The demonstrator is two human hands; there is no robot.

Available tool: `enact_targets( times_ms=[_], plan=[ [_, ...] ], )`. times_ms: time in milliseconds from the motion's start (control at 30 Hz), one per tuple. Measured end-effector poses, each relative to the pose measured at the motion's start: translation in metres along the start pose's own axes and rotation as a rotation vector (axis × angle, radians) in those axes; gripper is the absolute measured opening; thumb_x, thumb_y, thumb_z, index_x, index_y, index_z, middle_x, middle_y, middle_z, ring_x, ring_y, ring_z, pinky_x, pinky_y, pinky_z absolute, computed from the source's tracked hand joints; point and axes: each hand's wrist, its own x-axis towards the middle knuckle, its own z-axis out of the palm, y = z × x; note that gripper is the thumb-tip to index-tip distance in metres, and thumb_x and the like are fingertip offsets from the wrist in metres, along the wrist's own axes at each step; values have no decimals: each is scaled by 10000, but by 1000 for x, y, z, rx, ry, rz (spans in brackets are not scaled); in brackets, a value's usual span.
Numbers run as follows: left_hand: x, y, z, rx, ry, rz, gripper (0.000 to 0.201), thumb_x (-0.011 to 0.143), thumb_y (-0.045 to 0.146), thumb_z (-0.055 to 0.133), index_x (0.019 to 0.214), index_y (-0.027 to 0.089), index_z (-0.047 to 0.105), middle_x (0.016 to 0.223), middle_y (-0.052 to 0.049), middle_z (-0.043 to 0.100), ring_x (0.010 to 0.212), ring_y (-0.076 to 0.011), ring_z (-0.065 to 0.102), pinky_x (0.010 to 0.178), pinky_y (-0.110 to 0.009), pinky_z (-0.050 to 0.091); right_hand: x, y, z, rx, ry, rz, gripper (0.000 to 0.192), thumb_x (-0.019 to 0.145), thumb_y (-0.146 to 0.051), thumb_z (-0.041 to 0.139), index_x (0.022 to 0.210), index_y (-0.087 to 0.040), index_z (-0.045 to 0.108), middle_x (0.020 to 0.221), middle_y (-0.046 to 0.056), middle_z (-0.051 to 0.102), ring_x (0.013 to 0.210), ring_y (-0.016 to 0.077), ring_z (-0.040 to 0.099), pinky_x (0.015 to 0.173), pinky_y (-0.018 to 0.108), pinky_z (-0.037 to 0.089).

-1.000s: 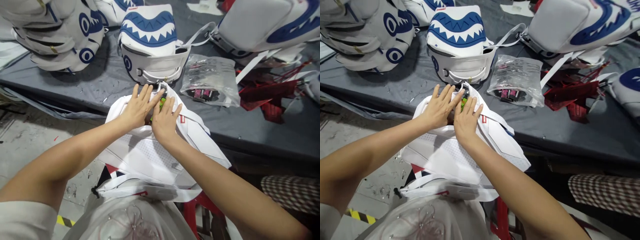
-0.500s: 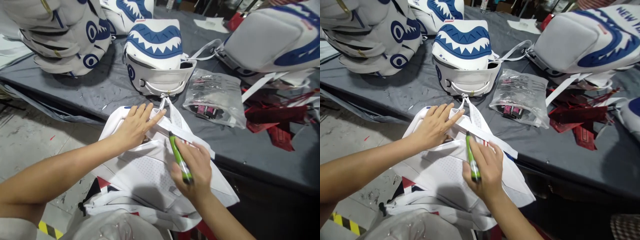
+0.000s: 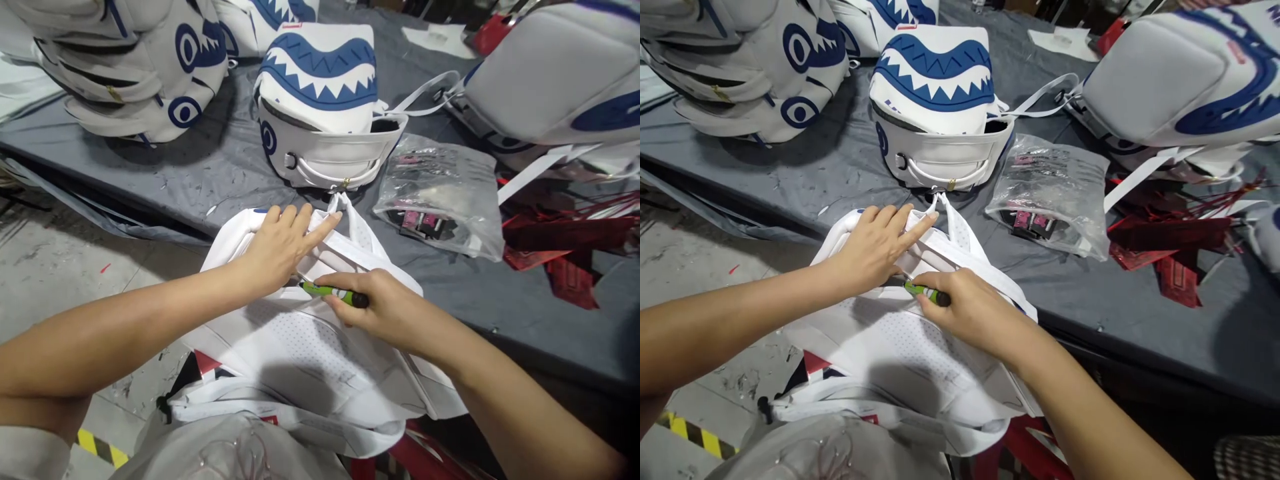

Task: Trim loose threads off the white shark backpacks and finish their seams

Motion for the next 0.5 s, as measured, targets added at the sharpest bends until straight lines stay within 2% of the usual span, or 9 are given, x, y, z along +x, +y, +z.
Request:
enact_targets(
  times_ms=[100, 267, 500],
  plan=[
    [-2, 0, 0, 6, 10, 0, 943, 879, 326, 636, 1613, 200, 59, 1539, -215, 362, 1189, -337, 496, 951, -434, 368, 0, -9, 12, -163, 70, -19, 316, 902, -230, 550, 1151, -216, 744, 861, 58, 781, 775, 201, 725, 664, 258, 468],
    [-5, -1, -1, 24, 26, 21, 914, 875, 263, 609, 1612, 202, 73, 1537, -208, 373, 1185, -327, 504, 948, -428, 379, -4, -14, 17, -215, 34, -75, 276, 888, -212, 571, 1091, -234, 756, 771, 41, 768, 690, 181, 713, 625, 240, 461],
    [-4, -3, -1, 33, 27, 40, 951, 844, 227, 627, 1612, 192, 66, 1543, -207, 368, 1166, -318, 507, 944, -438, 389, -11, -16, 27, -300, 123, 18, 342, 894, -216, 553, 1193, -253, 714, 866, 47, 783, 726, 197, 727, 610, 249, 490]
  ],
)
